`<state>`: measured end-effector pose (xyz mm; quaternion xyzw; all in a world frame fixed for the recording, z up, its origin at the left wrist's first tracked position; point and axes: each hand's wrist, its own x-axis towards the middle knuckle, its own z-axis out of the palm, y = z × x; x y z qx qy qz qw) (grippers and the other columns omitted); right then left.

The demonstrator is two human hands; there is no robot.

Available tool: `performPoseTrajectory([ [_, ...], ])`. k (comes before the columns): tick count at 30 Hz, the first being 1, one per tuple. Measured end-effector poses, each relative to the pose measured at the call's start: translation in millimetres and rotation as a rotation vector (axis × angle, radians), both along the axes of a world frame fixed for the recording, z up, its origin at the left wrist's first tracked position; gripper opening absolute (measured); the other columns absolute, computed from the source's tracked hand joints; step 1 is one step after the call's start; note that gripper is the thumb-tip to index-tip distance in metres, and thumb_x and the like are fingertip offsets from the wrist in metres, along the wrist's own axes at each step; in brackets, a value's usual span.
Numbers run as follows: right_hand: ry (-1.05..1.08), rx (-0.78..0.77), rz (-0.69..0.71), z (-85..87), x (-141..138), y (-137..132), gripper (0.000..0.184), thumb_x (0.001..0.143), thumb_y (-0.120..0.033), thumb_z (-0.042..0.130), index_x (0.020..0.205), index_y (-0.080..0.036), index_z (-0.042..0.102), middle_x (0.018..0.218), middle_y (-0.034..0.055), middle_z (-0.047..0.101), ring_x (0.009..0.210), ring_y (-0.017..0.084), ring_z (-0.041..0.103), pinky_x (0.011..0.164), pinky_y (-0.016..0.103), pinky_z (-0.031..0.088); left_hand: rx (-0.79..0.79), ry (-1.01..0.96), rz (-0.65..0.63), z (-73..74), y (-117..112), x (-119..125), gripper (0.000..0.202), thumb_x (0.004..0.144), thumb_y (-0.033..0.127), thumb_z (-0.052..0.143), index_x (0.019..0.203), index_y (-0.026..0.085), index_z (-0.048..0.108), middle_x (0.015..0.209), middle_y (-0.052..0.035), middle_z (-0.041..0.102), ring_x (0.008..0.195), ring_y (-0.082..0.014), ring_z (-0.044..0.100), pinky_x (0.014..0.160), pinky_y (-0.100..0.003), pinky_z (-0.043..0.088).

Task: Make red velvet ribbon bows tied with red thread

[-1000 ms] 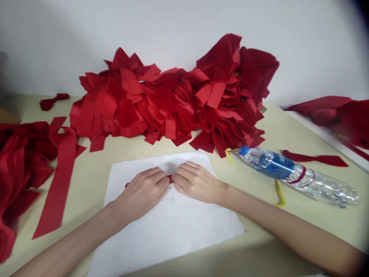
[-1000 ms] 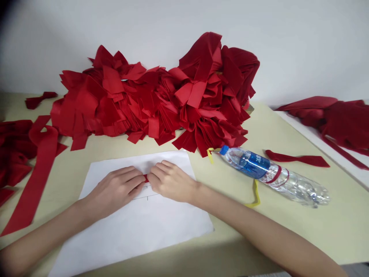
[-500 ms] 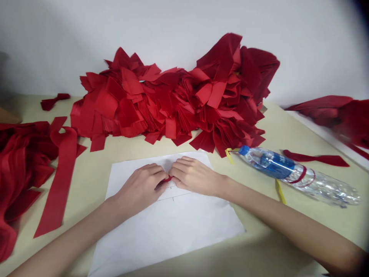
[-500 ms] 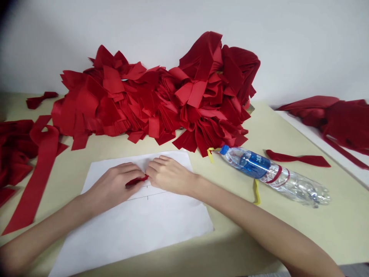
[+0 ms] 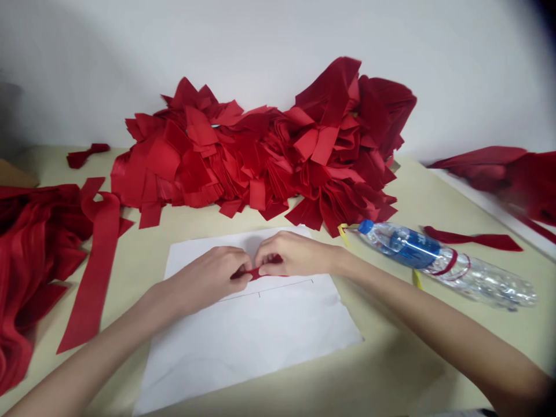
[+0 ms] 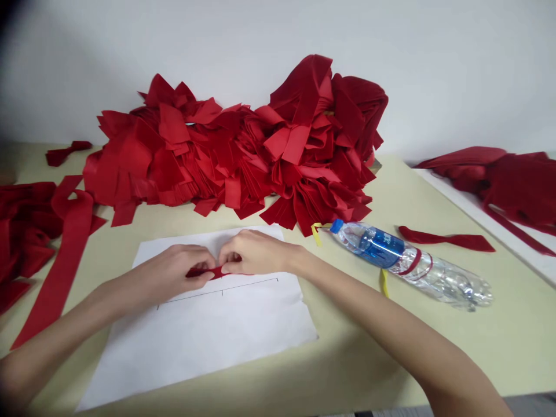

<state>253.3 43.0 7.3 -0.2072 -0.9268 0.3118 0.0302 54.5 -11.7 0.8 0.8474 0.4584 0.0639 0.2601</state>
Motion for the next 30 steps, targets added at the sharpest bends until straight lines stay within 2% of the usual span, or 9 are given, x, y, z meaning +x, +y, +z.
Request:
performPoseTrajectory([
  [3, -0.003, -0.164, -0.021, 0.9, -1.0, 1.1, 0.013, 0.078, -0.018, 0.057, 0.086, -0.016, 0.067, 0.073, -0.0017, 0.064, 0.063, 0.008, 0.055, 0.061, 0.019, 0.040, -0.171, -0.022, -0.031, 3.8, 1.2, -3.4, 0.019, 0.084, 0.026, 0.042, 0.073, 0.021, 0.057, 0.058, 0.0046, 0.049, 0.050, -0.0103, 0.040, 0.047, -0.024, 0.030],
  [6, -0.038, -0.095, -0.089, -2.0, -3.0, -2.5, 0.010, 0.076, -0.017, 0.058, 0.081, -0.016, 0.067, 0.069, -0.0025, 0.062, 0.061, 0.008, 0.053, 0.060, 0.020, 0.038, -0.125, -0.012, 0.011, 1.5, 0.1, -1.5, 0.019, 0.083, 0.025, 0.043, 0.069, 0.020, 0.055, 0.061, 0.0039, 0.050, 0.052, -0.0104, 0.041, 0.047, -0.024, 0.030],
  [10, -0.052, 0.156, -0.109, -7.0, -3.8, -16.4, 0.006, 0.076, -0.014, 0.057, 0.078, -0.016, 0.062, 0.072, -0.0019, 0.061, 0.063, 0.009, 0.050, 0.061, 0.022, 0.037, 0.090, 0.031, 0.001, -7.0, -9.6, 2.6, 0.019, 0.085, 0.020, 0.042, 0.068, 0.018, 0.051, 0.069, 0.0004, 0.054, 0.061, -0.0133, 0.048, 0.056, -0.028, 0.037],
  [12, -0.046, 0.329, -0.087, -11.0, -2.7, -24.6, 0.004, 0.079, -0.016, 0.054, 0.077, -0.015, 0.058, 0.075, 0.0004, 0.059, 0.066, 0.011, 0.050, 0.063, 0.024, 0.037, 0.235, 0.055, -0.058, -13.3, -16.3, 2.5, 0.019, 0.087, 0.017, 0.040, 0.072, 0.017, 0.052, 0.072, -0.0019, 0.056, 0.066, -0.0159, 0.051, 0.062, -0.031, 0.040],
  [15, 0.002, 0.604, -0.021, -19.8, 0.8, -33.9, 0.014, 0.087, -0.018, 0.046, 0.077, -0.014, 0.055, 0.076, 0.0034, 0.057, 0.072, 0.014, 0.048, 0.068, 0.028, 0.037, 0.474, 0.077, -0.163, -23.8, -25.2, -0.3, 0.021, 0.088, 0.012, 0.037, 0.078, 0.016, 0.055, 0.077, -0.0056, 0.058, 0.072, -0.0193, 0.053, 0.067, -0.035, 0.043],
  [18, 0.059, 0.757, 0.057, -28.1, 5.9, -37.7, 0.019, 0.090, -0.013, 0.040, 0.078, -0.015, 0.055, 0.078, 0.0031, 0.056, 0.075, 0.015, 0.046, 0.067, 0.028, 0.035, 0.633, 0.102, -0.244, -30.0, -31.1, -4.2, 0.023, 0.088, 0.007, 0.035, 0.083, 0.015, 0.057, 0.080, -0.0076, 0.059, 0.073, -0.0204, 0.053, 0.067, -0.037, 0.044],
  [25, 0.091, 0.835, 0.192, -27.9, 14.6, -38.0, 0.022, 0.092, -0.012, 0.040, 0.081, -0.014, 0.058, 0.079, 0.0028, 0.056, 0.078, 0.014, 0.047, 0.070, 0.028, 0.034, 0.682, 0.109, -0.340, -23.4, -39.8, -7.0, 0.024, 0.087, 0.002, 0.036, 0.088, 0.012, 0.058, 0.086, -0.0097, 0.060, 0.082, -0.0223, 0.054, 0.067, -0.036, 0.044],
  [30, 0.069, 0.777, 0.128, -25.7, 14.8, -40.8, 0.022, 0.092, -0.013, 0.039, 0.087, -0.015, 0.060, 0.083, 0.0044, 0.058, 0.084, 0.015, 0.048, 0.074, 0.029, 0.035, 0.600, 0.136, -0.273, -23.5, -40.9, -3.6, 0.020, 0.084, 0.002, 0.042, 0.084, 0.013, 0.058, 0.083, -0.0071, 0.059, 0.076, -0.0209, 0.052, 0.066, -0.036, 0.043],
])
